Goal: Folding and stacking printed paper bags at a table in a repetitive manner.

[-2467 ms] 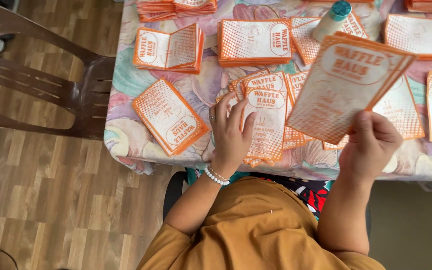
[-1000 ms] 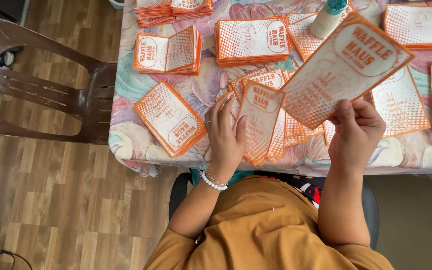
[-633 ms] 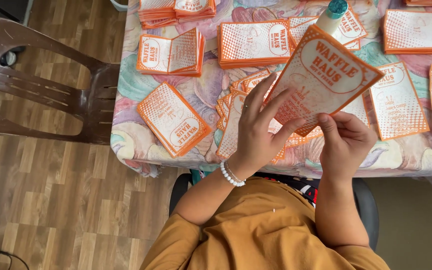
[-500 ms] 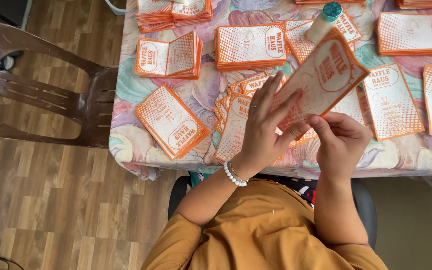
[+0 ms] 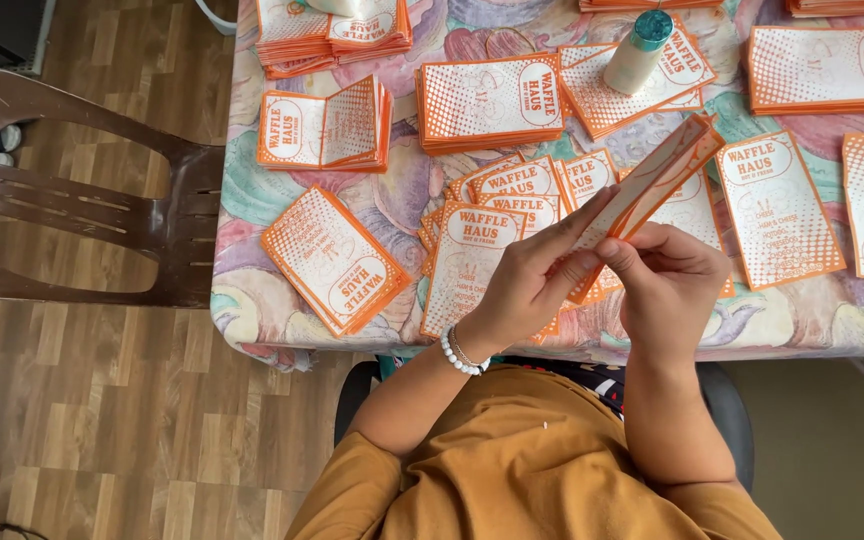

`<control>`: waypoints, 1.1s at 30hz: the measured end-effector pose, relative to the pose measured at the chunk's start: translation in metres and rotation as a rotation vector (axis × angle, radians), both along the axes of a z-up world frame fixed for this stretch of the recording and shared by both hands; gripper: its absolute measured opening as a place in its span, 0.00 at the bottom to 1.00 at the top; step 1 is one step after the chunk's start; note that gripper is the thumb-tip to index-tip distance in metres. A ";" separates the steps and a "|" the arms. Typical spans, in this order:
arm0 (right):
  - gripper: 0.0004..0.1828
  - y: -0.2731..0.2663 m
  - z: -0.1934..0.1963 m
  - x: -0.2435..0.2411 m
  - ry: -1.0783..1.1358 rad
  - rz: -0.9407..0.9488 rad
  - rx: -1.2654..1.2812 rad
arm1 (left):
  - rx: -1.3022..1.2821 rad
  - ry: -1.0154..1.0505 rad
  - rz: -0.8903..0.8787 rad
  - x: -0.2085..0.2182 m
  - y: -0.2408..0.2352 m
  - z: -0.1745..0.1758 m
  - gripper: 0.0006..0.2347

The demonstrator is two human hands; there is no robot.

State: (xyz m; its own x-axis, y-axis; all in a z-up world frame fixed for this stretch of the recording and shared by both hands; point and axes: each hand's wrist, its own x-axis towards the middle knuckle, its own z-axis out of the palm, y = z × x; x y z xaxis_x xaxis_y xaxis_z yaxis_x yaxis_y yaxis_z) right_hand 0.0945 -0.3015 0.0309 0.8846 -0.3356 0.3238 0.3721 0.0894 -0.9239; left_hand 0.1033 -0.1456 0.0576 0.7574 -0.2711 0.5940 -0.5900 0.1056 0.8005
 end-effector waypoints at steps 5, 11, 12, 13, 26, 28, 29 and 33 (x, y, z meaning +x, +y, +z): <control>0.16 0.003 -0.001 0.012 0.013 0.062 0.064 | -0.162 0.213 -0.091 0.008 0.004 -0.004 0.16; 0.14 -0.001 -0.018 0.025 -0.006 0.062 0.036 | -0.269 0.352 -0.105 0.013 0.005 -0.003 0.16; 0.14 0.001 -0.010 0.024 -0.003 0.064 0.036 | -0.270 0.356 -0.103 0.013 0.007 0.006 0.16; 0.14 0.004 -0.003 0.021 -0.018 0.039 -0.040 | -0.264 0.357 -0.082 0.012 0.008 0.014 0.15; 0.09 0.022 0.054 0.027 -0.298 -0.001 -0.551 | -0.102 0.261 0.186 0.036 0.022 0.035 0.22; 0.09 0.023 0.052 0.030 -0.249 0.036 -0.474 | -0.138 0.295 0.167 0.038 0.024 0.035 0.20; 0.10 0.024 0.051 0.031 -0.198 0.079 -0.398 | -0.175 0.332 0.153 0.038 0.025 0.034 0.18; 0.12 0.023 0.030 0.036 -0.119 0.116 -0.244 | -0.245 0.369 0.169 0.040 0.030 0.031 0.14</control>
